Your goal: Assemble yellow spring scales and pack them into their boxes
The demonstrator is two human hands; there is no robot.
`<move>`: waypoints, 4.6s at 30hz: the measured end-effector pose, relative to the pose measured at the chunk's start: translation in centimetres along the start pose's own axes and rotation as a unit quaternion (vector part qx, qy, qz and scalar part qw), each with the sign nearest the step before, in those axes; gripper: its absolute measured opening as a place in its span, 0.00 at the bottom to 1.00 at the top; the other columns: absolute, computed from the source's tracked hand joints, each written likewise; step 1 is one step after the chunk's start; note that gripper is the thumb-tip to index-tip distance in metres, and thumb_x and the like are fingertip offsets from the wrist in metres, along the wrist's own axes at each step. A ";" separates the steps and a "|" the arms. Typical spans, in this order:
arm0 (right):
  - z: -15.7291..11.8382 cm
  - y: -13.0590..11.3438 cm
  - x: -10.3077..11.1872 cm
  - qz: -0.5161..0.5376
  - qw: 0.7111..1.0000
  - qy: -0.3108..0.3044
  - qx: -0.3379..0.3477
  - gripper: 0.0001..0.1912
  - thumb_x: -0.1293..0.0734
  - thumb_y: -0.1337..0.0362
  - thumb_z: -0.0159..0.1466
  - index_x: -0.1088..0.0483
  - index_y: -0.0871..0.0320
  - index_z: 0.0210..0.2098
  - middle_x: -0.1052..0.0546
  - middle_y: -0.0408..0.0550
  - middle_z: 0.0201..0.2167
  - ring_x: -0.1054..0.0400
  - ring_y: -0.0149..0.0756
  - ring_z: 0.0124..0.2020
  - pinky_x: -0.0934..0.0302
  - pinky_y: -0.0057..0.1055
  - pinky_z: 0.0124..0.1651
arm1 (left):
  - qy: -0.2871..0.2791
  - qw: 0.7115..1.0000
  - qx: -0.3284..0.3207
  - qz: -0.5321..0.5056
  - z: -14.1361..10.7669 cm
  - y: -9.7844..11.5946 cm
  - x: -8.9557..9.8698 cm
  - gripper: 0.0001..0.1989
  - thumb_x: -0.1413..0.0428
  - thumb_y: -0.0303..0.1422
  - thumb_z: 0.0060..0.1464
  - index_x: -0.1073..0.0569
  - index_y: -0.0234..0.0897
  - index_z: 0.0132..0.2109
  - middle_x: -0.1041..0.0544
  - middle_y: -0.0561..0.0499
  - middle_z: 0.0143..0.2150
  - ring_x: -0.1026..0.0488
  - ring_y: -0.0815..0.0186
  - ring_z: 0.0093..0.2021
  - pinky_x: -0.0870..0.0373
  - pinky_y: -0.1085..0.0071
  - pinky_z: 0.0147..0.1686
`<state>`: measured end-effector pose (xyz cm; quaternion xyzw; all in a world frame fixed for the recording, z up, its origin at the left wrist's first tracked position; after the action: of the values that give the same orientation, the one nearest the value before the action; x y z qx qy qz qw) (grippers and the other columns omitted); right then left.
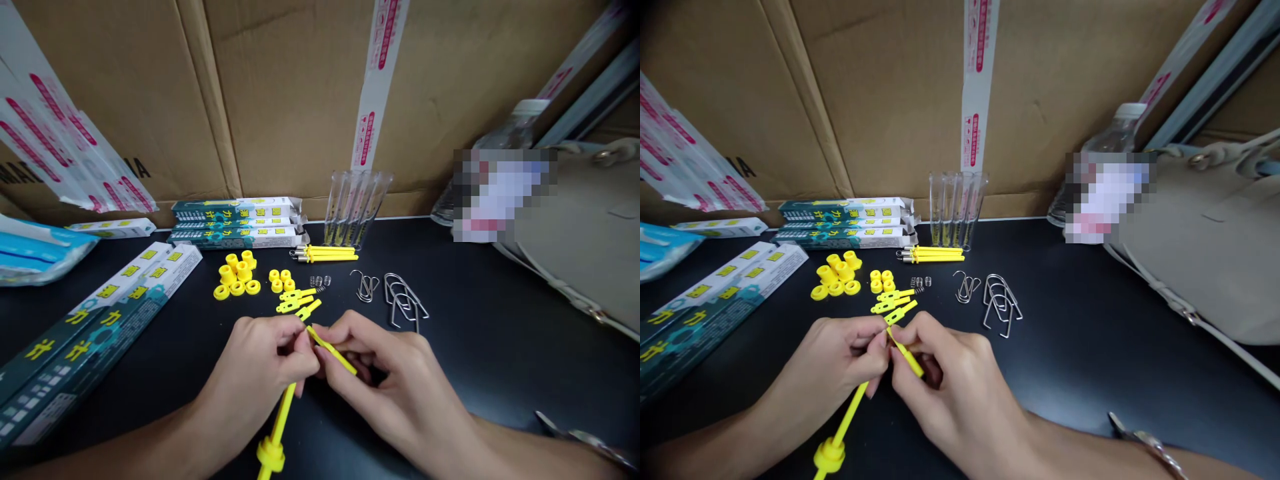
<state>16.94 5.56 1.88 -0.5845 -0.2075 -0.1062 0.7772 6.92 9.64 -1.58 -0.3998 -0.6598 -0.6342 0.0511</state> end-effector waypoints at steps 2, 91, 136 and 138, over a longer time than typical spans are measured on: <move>-0.1 0.1 0.0 -0.006 1.000 0.001 -0.003 0.08 0.38 0.63 0.70 0.31 0.56 0.34 0.28 0.38 0.23 0.43 0.27 0.20 0.46 0.25 0.24 | -0.001 1.000 0.001 -0.005 0.0 0.0 0.0 0.13 0.54 0.34 0.51 0.35 0.39 0.21 0.33 0.58 0.16 0.37 0.71 0.19 0.46 0.75 0.21; 1.3 2.7 0.4 0.190 0.970 -0.077 -0.128 0.12 0.34 0.55 0.69 0.25 0.58 0.41 0.24 0.43 0.29 0.40 0.26 0.22 0.47 0.23 0.22 | -0.057 0.969 -0.063 -0.233 -0.4 0.4 0.0 0.17 0.50 0.42 0.67 0.25 0.37 0.37 0.24 0.52 0.31 0.30 0.66 0.32 0.36 0.71 0.35; 1.3 1.6 1.2 0.041 0.996 -0.049 -0.061 0.08 0.33 0.58 0.67 0.27 0.55 0.35 0.23 0.40 0.27 0.35 0.29 0.25 0.45 0.25 0.26 | -0.060 0.989 -0.035 -0.131 -0.7 -0.1 -0.4 0.27 0.61 0.48 0.69 0.39 0.40 0.25 0.41 0.58 0.19 0.44 0.68 0.23 0.47 0.68 0.27; 1.1 0.8 1.4 0.006 0.999 -0.035 -0.026 0.06 0.33 0.61 0.68 0.27 0.55 0.35 0.24 0.39 0.26 0.35 0.27 0.24 0.45 0.23 0.24 | -0.059 0.988 -0.042 -0.135 -0.8 0.0 -0.4 0.27 0.60 0.48 0.69 0.40 0.40 0.24 0.40 0.58 0.19 0.43 0.68 0.23 0.47 0.68 0.27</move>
<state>18.33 7.01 2.05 -0.6092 -0.2281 -0.0861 0.7547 6.83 8.79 -1.64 -0.3457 -0.6824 -0.6377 -0.0906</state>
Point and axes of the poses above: each hand's wrist, its own z-axis towards the middle knuckle, its own x-axis out of the back of the hand, y = z × x, the point moved 10 cm from there along z, towards the middle knuckle
